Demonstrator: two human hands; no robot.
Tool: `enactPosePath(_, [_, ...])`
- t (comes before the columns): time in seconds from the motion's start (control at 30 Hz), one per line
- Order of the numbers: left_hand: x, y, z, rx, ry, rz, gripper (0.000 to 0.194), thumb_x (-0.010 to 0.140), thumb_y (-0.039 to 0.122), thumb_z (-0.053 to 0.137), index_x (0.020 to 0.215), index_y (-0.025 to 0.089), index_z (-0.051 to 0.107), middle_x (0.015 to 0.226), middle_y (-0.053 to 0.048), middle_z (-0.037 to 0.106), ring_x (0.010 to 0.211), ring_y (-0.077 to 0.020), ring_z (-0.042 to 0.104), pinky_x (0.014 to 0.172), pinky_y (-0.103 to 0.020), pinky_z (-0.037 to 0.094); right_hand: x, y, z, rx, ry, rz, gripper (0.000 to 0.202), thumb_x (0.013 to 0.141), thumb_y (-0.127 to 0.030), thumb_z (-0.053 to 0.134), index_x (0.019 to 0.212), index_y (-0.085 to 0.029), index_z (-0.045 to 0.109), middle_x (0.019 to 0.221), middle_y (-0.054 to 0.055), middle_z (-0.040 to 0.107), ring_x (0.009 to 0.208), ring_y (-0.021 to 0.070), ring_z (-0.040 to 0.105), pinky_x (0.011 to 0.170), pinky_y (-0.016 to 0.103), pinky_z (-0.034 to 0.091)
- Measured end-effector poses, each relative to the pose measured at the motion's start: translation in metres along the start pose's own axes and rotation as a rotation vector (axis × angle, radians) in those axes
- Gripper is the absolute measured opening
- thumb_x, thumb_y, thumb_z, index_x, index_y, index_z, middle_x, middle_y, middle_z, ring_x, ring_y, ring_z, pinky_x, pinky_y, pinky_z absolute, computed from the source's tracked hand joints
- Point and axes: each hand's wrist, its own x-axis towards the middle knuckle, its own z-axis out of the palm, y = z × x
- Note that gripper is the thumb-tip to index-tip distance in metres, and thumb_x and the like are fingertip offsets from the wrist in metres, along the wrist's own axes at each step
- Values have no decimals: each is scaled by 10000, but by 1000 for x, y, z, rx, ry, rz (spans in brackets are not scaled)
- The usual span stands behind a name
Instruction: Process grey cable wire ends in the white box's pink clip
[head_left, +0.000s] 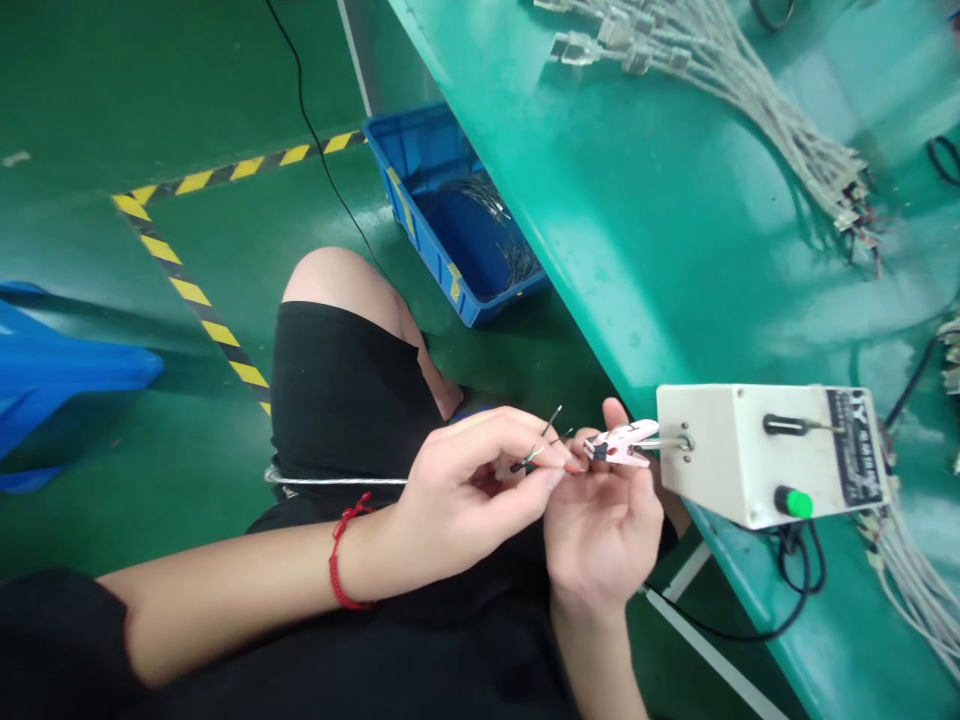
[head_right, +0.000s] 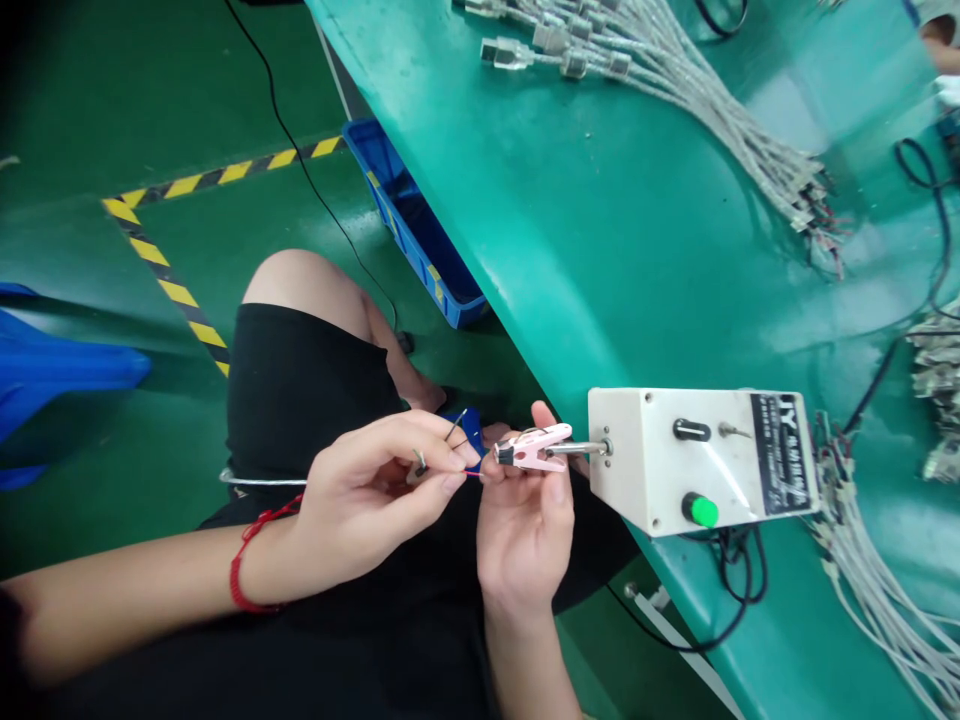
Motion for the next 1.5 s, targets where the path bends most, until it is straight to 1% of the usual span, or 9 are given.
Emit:
enactPosePath(0.1, [3,-1,3,-54,19,-69,104,885,75,730,934,166,720,994,-94,777,889,-194,744,636,-236,579,5,4,2,34,-37,-78,480,969,-548,589,1389,-324,649,707,-35,476,544,120,379,486,246,393])
enactPosePath(0.17, [5,0,4,-76,25,-80,96,898,81,720,937,168,718,1017,-95,779,952,-210,752,703,-260,608,9,7,4,33,-90,-98,483,962,-606,600,1375,-361,653,612,-70,333,484,123,249,427,250,297])
enactPosePath(0.27, [8,1,5,-105,22,-82,102,903,77,716,943,171,716,1044,-92,781,991,-214,756,735,-262,620,15,7,7,11,-93,-134,408,934,-656,630,1214,-379,733,556,-88,200,448,124,146,387,255,213])
enactPosePath(0.37, [11,2,7,-141,19,-116,105,906,69,709,945,167,709,1060,-93,778,1011,-217,762,746,-259,632,18,4,9,22,-38,-148,294,908,-605,706,1063,-364,772,540,-94,122,456,126,81,382,256,186])
enactPosePath(0.67, [15,-7,10,-189,-38,-188,77,922,88,690,947,161,686,1037,-86,770,873,-168,762,696,-231,627,21,-4,8,44,-93,-115,204,946,-535,693,1024,-365,776,565,-90,59,471,128,68,393,229,209])
enactPosePath(0.83, [15,-8,10,-123,-18,-172,82,906,83,703,913,164,690,1025,-86,765,957,-207,764,720,-244,624,20,-3,8,54,-43,-62,255,907,-583,721,997,-348,763,562,-92,65,486,129,78,407,231,226])
enactPosePath(1.13, [13,-10,12,-116,-3,-129,154,896,29,703,919,180,686,1028,-54,759,1019,-195,751,742,-212,599,16,-3,5,116,47,29,312,846,-600,781,999,-330,744,528,-110,139,486,122,80,443,240,231])
enactPosePath(1.3, [11,-10,12,-102,-2,-137,175,890,23,709,937,191,690,1042,-46,764,1034,-196,744,747,-214,590,16,-3,5,110,30,31,314,832,-610,787,1005,-351,749,524,-108,114,486,130,74,442,249,216])
enactPosePath(1.5, [10,-9,13,-96,5,-142,163,889,30,710,928,187,688,1036,-50,758,930,-175,740,646,-201,547,15,-3,5,104,17,31,318,837,-621,779,1024,-365,762,517,-105,107,485,135,89,447,249,240])
